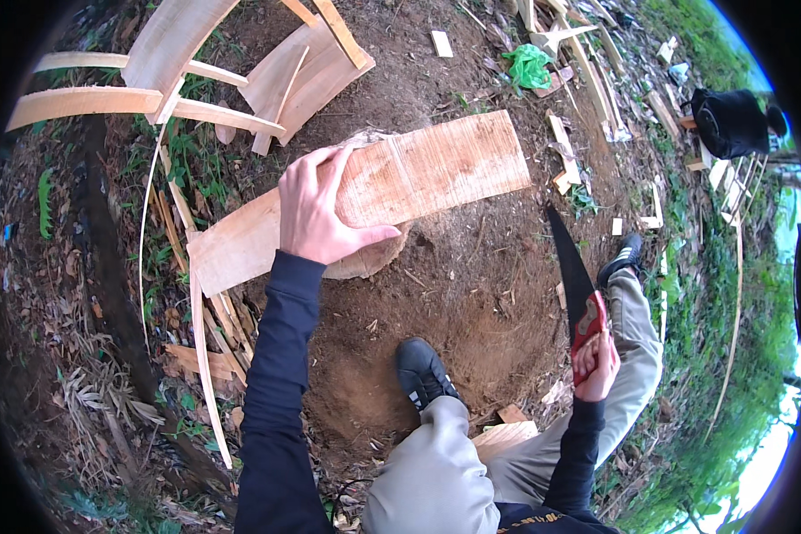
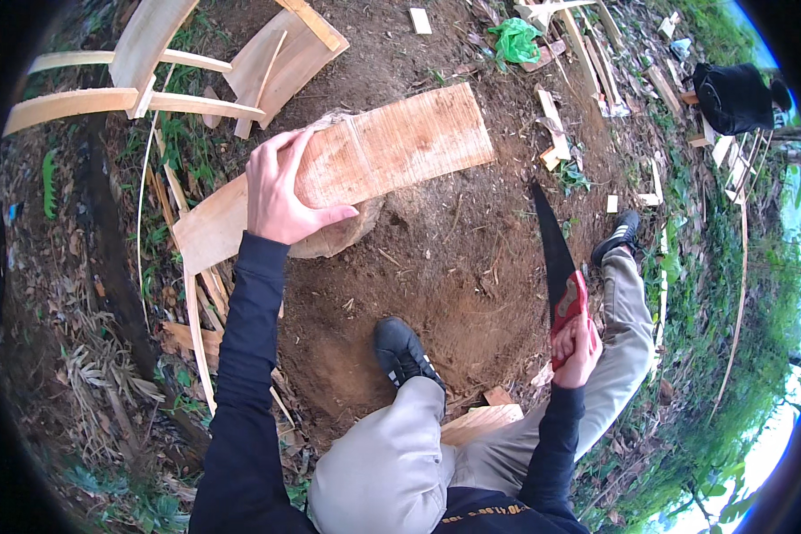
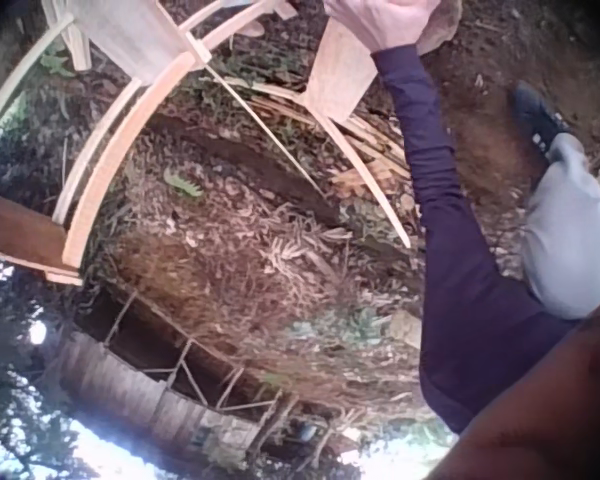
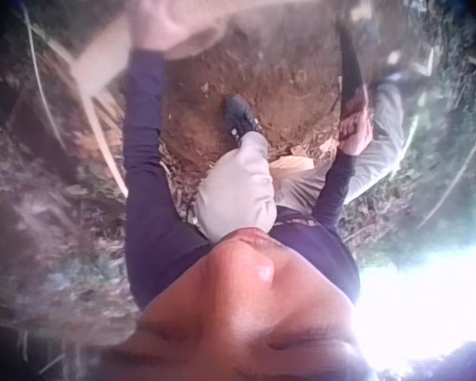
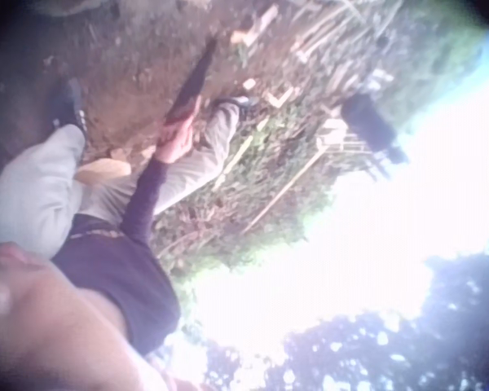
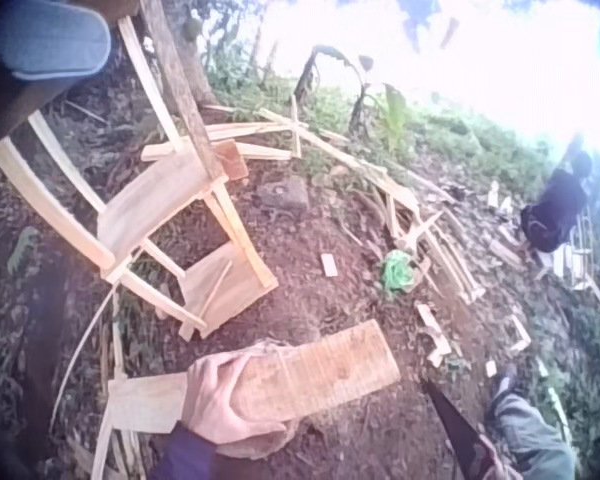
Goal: The person sits on the ground and uses a red-handled knife to carve and shape a rectangular piece of wood. They repeatedly scrape the surface and edges of the wood, occasionally lifting and turning the piece to work on different sides. The person continues this carving process throughout the clip.
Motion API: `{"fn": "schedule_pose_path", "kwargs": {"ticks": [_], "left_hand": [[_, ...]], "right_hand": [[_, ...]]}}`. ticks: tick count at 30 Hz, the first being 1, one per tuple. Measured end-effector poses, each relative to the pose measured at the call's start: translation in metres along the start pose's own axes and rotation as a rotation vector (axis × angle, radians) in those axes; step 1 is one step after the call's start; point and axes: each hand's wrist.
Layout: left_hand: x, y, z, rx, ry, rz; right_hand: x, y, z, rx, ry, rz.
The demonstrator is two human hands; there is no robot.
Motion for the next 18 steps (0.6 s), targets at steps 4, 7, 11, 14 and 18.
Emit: {"fn": "schedule_pose_path", "kwargs": {"ticks": [4, 7, 11, 14, 18], "left_hand": [[-0.007, -0.008, 0.0, -0.004, 0.085, 0.07], [-0.011, -0.009, -0.002, -0.027, 0.116, 0.027], [-0.014, -0.026, -0.011, -0.068, 0.192, 0.054], [-0.012, -0.044, -0.011, -0.048, 0.217, 0.113], [-0.017, -0.043, -0.009, 0.0, 0.198, 0.227]], "right_hand": [[0.013, 0.0, -0.017, -0.033, 0.227, -0.085], [0.028, -0.018, -0.034, -0.077, 0.523, -0.409], [0.035, -0.052, -0.061, -0.221, 0.661, -0.457], [0.031, -0.087, -0.065, -0.15, 0.699, -0.596], [0.02, -0.135, -0.052, 0.199, 0.648, -0.741]]}}
Point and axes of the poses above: each hand's wrist, its own z-axis towards the middle knuckle, its own y-axis out of the back of the hand, x = y × z, and after that the axes turned 7 degrees about -y, right-handed
